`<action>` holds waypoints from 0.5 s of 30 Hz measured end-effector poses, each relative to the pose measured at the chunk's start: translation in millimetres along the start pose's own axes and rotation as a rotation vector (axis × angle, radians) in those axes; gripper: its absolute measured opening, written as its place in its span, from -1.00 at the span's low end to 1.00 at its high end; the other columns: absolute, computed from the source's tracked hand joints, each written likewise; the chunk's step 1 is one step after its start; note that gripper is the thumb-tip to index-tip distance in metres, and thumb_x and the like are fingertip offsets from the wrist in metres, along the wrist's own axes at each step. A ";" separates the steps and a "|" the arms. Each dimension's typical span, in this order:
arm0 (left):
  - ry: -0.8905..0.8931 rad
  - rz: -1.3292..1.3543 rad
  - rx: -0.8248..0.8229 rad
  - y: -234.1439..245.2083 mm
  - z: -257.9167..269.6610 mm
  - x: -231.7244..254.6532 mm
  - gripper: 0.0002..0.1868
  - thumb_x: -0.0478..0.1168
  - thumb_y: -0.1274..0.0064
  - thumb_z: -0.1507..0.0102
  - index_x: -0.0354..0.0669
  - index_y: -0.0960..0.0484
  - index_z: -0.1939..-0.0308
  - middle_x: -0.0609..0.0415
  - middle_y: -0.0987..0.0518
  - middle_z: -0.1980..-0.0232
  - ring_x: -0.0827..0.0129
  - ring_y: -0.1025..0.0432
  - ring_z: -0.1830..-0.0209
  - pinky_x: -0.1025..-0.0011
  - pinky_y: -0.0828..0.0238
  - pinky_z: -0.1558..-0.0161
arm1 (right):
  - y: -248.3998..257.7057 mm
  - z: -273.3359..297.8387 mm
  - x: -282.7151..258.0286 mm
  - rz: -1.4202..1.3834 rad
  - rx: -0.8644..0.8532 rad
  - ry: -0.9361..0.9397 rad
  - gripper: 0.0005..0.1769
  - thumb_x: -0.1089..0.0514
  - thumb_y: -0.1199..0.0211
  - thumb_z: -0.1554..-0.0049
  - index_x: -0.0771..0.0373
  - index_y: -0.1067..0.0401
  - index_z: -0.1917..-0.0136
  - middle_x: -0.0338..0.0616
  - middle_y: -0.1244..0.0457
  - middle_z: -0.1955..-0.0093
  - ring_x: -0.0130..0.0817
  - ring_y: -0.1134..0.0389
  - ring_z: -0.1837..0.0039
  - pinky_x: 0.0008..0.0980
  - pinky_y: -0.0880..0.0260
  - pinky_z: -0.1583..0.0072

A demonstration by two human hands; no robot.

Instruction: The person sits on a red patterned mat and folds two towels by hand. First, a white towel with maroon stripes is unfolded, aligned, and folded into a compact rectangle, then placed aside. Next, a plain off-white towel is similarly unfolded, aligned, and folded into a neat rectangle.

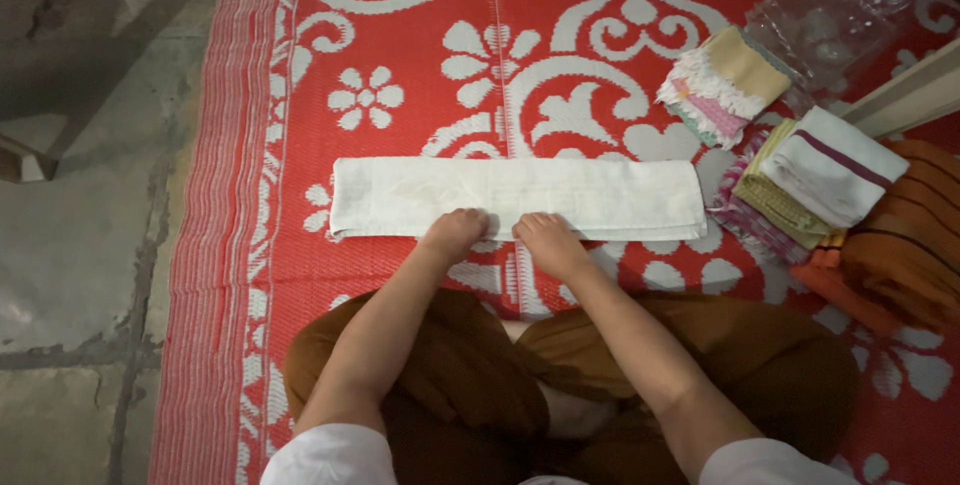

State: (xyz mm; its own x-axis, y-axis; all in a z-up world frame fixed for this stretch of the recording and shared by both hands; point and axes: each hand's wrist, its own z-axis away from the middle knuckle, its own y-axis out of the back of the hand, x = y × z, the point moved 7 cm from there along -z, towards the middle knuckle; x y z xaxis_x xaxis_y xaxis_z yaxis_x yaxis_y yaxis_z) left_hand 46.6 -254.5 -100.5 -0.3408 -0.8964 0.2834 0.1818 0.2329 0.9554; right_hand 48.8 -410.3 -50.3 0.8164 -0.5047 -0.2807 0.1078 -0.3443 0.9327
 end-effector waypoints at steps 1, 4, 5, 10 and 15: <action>0.016 0.032 -0.012 3.2 -1.0 -1.1 -0.87 -0.31 -0.01 -0.23 -0.12 -0.60 0.16 -0.07 -0.61 0.02 0.03 -0.52 -0.04 0.13 -0.49 -0.01 | -0.5 -1.1 1.5 -0.016 -0.013 -0.028 -0.89 0.25 -0.15 -0.08 0.18 -0.43 0.08 -0.12 -0.31 0.05 -0.11 -0.35 -0.12 -0.09 -0.32 -0.15; 0.236 0.135 -0.205 -0.9 -2.7 -13.7 -0.81 -0.15 0.01 -0.32 -0.02 -0.64 0.04 -0.02 -0.65 -0.03 0.08 -0.52 -0.09 0.11 -0.44 -0.10 | -3.6 -6.0 10.0 -0.116 -0.106 -0.125 -0.90 0.15 -0.23 -0.14 0.16 -0.49 0.06 -0.17 -0.33 0.04 -0.16 -0.36 -0.13 -0.14 -0.33 -0.20; 0.278 0.192 -0.140 5.5 -4.4 -16.5 -0.73 -0.17 0.06 -0.35 -0.02 -0.55 -0.11 -0.06 -0.62 -0.10 0.04 -0.51 -0.11 0.09 -0.45 -0.10 | -5.6 -9.0 12.2 -0.159 -0.146 -0.158 -0.89 0.11 -0.26 -0.16 0.15 -0.51 0.05 -0.19 -0.33 0.04 -0.18 -0.36 -0.12 -0.17 -0.34 -0.22; 0.404 0.018 -0.038 18.4 -14.2 -20.1 -0.32 0.05 0.05 -0.31 0.00 -0.25 -0.50 -0.04 -0.29 -0.54 0.06 -0.24 -0.53 0.09 -0.45 -0.28 | 16.8 -21.2 23.2 -0.079 0.177 -0.301 -0.62 0.05 -0.21 -0.20 0.14 -0.44 -0.27 -0.09 -0.24 -0.34 -0.08 -0.20 -0.42 -0.06 -0.22 -0.43; 0.441 -0.118 -0.139 28.4 -3.5 -36.1 -0.19 0.38 0.29 -0.37 0.29 0.10 -0.61 0.09 0.28 -0.70 -0.05 0.39 -0.67 -0.36 0.34 -0.47 | 0.4 -20.3 61.0 0.186 -0.088 -0.438 -0.23 -0.35 0.04 -0.25 0.02 -0.09 -0.59 -0.17 0.14 -0.67 -0.10 0.22 -0.66 0.19 0.26 -0.53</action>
State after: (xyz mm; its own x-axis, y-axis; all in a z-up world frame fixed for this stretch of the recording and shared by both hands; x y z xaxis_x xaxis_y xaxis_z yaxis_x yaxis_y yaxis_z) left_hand 67.3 -216.8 -83.9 0.0520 -0.9953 0.0821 0.2970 0.0939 0.9502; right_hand 110.2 -425.2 -62.4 0.5126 -0.8437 -0.1593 0.0457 -0.1584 0.9863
